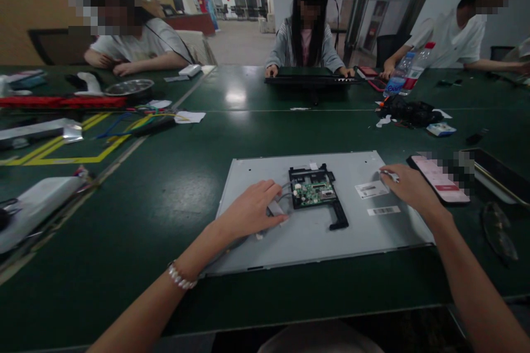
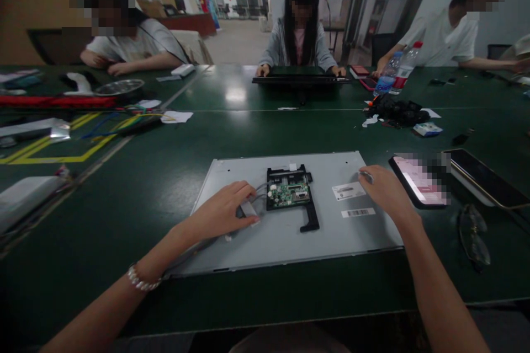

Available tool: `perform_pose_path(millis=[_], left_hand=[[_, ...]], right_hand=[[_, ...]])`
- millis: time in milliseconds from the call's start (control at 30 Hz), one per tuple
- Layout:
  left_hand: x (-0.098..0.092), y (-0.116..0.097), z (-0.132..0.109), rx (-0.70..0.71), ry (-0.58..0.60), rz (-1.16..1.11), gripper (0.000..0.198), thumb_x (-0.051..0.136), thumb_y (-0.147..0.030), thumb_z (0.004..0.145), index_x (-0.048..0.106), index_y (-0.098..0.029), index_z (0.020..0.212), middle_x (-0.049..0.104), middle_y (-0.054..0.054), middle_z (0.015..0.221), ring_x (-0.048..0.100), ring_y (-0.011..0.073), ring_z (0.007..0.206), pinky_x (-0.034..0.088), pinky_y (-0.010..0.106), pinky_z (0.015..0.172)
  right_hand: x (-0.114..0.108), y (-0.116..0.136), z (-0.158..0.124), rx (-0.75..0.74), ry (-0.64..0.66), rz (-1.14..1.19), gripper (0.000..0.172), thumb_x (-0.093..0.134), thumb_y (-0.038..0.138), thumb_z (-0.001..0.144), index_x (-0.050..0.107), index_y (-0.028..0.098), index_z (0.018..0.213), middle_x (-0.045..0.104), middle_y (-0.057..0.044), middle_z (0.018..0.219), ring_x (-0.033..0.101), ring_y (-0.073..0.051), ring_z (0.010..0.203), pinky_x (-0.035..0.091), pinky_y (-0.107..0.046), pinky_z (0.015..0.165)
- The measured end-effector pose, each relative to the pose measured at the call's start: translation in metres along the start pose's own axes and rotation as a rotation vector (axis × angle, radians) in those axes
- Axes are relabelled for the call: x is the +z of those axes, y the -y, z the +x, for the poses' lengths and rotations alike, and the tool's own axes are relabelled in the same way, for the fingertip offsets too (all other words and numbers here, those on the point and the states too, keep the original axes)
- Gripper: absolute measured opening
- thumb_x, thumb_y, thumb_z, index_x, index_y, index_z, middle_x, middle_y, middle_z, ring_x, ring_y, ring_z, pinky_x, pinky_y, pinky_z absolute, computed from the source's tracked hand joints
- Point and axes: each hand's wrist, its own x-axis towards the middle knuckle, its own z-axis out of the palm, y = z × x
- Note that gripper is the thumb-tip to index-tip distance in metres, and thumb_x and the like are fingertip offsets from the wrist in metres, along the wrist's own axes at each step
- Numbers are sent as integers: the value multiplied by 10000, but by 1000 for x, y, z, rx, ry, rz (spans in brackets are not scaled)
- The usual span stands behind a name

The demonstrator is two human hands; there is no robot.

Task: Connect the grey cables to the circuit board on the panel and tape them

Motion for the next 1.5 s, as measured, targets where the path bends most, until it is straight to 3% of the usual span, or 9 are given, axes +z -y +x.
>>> perform_pose_path(millis=[133, 433, 533, 700, 867, 1233, 1500], left_hand=[[-6, 5, -1, -32, -50, -19, 349, 611, -461, 842, 520, -176, 1022, 549, 70, 1023, 528, 234, 937, 428, 353, 797], [-15, 26, 0, -186, -304, -153, 137, 490, -327, 909, 508, -192, 899, 555, 39, 900, 549, 177, 814, 440, 321, 767], [-15, 30, 0, -228, -275, -207, 157, 497, -340, 897, 541, -189, 906, 585, 39, 890, 565, 176, 802, 448, 322, 766], [-12, 34, -2, -223, -106, -317, 205, 521, -352, 861, 611, -195, 958, 647, 40, 904, 607, 180, 837, 475, 317, 801], [-11, 35, -1, -209, -51, -377, 208, 526, -333, 844, 651, -187, 923, 665, 41, 875, 617, 170, 795, 493, 311, 768], [-11, 41, -1, -227, -96, -379, 196, 494, -265, 857, 676, -194, 877, 693, 40, 905, 630, 172, 839, 484, 296, 752], [-9, 41, -1, -211, -86, -381, 218, 482, -286, 886, 676, -189, 912, 692, 38, 895, 626, 164, 809, 487, 298, 760]], right_hand=[[-3, 2, -1, 29, 2, 22, 440, 438, 408, 907, 646, 149, 1195, 651, -136, 1232, 618, -307, 1105, 473, -460, 956], [-1, -4, -1, 38, -9, 37, 446, 434, 436, 904, 650, 173, 1192, 656, -137, 1217, 622, -311, 1088, 475, -463, 941], [-1, -6, -1, 40, -22, 52, 436, 436, 436, 901, 659, 179, 1174, 667, -135, 1193, 634, -310, 1056, 486, -462, 913], [-2, -7, -2, 63, -29, 34, 442, 431, 442, 902, 666, 172, 1161, 664, -141, 1195, 641, -309, 1023, 493, -455, 881], [-5, -5, -3, 74, 6, 40, 460, 419, 450, 909, 653, 178, 1197, 656, -141, 1207, 635, -315, 1035, 498, -462, 869], [-2, -11, -1, 63, -16, 20, 440, 418, 437, 905, 661, 172, 1159, 653, -144, 1213, 614, -318, 1100, 466, -475, 960], [0, -12, -2, 70, -23, 1, 455, 415, 421, 900, 640, 156, 1194, 666, -154, 1187, 636, -315, 1055, 481, -471, 921]])
